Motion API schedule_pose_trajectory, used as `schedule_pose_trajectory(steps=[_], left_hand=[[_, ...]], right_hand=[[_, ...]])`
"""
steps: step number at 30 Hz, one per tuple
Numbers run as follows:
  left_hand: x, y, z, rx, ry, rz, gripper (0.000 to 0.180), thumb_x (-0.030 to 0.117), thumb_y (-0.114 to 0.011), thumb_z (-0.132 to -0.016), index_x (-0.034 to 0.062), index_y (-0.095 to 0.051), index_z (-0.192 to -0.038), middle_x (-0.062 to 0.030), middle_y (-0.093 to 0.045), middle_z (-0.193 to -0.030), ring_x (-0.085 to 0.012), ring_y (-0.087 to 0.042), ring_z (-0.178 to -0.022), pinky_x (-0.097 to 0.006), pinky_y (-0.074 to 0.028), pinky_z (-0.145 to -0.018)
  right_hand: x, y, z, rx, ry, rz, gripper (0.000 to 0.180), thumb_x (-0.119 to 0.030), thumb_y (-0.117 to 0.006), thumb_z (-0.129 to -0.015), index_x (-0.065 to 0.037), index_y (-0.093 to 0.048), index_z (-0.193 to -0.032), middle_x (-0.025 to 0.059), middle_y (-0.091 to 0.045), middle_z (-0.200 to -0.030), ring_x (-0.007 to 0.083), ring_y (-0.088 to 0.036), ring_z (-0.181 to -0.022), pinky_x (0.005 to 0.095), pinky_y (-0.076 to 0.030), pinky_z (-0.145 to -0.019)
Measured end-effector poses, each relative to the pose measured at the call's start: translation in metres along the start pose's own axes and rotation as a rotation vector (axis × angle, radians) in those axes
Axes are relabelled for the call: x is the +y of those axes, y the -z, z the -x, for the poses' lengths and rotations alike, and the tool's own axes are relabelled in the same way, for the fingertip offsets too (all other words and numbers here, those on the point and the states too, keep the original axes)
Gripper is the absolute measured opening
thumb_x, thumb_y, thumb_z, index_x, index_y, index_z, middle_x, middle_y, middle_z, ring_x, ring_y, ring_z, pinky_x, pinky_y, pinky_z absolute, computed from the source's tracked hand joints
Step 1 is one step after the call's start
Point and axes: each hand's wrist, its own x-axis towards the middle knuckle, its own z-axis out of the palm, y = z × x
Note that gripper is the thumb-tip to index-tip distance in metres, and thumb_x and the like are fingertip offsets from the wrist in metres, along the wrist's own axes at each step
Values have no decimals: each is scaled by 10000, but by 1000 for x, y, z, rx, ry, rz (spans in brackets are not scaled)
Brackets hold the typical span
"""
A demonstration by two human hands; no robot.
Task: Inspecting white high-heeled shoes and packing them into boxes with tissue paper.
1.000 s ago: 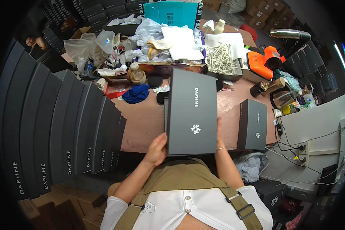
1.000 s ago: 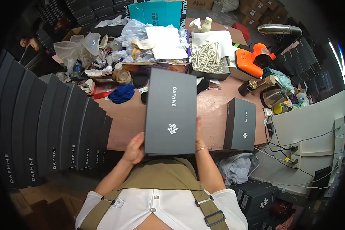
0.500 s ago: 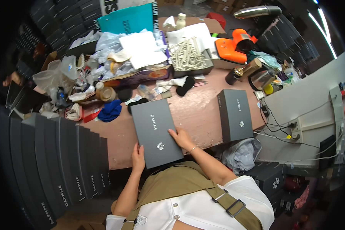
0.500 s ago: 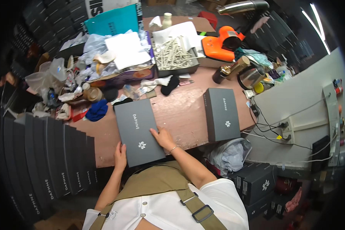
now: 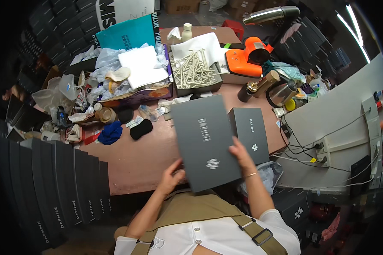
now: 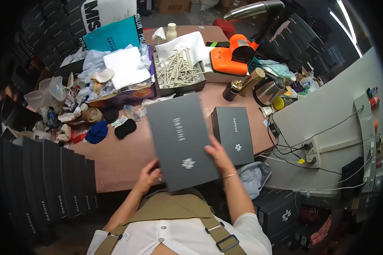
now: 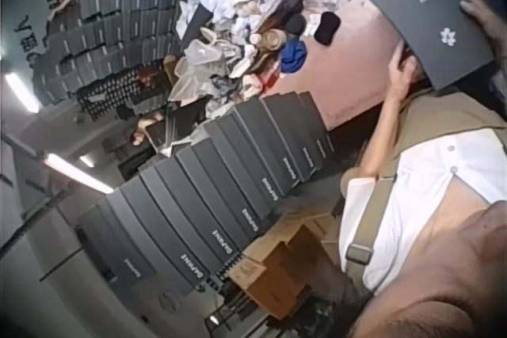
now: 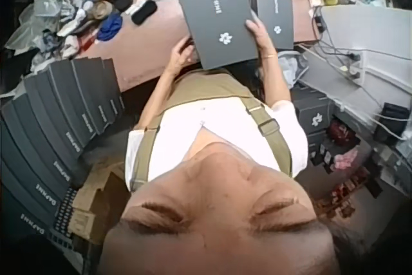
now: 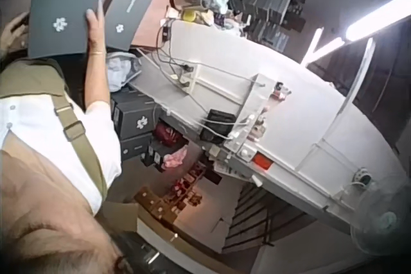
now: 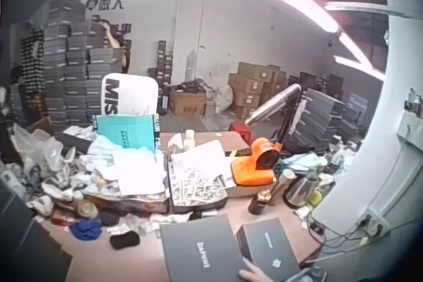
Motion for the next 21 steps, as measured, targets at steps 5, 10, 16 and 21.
schedule_pose_trajectory(steps=[5,10,16,21], left_hand=[[37,-73,-14,-465,-170,-195,628,205,-647,-895,67,-356,-1434,-132,-515,-1297,-208,-551,-1122,-338,-440,-980],[-1,-10,38,-218,-261,-432,579,308,-658,-882,44,-461,-1358,-192,-568,-1210,-261,-600,-1059,-366,-493,-866],[20,58,129,135,-425,-799,511,246,-632,-882,16,-482,-1313,-203,-561,-1196,-328,-586,-1056,-395,-474,-892],[17,77,204,419,-495,-735,512,221,-642,-872,8,-482,-1309,-195,-564,-1197,-339,-583,-1050,-383,-469,-904]], right_hand=[[-39,207,3,244,-178,-7,511,-421,-606,-879,-14,-587,-1188,98,-649,-1056,204,-629,-957,320,-517,-819],[-66,214,-37,246,25,1659,605,-234,-675,-830,-5,-458,-1346,239,-493,-1324,365,-491,-1218,419,-377,-1031],[-234,-201,58,-169,1521,1087,577,-226,-648,-858,-116,-448,-1387,150,-416,-1433,337,-396,-1327,447,-376,-1058],[-281,-477,222,-557,2458,889,758,-430,-752,-718,-187,-459,-1373,114,-366,-1462,353,-381,-1326,504,-392,-1043]])
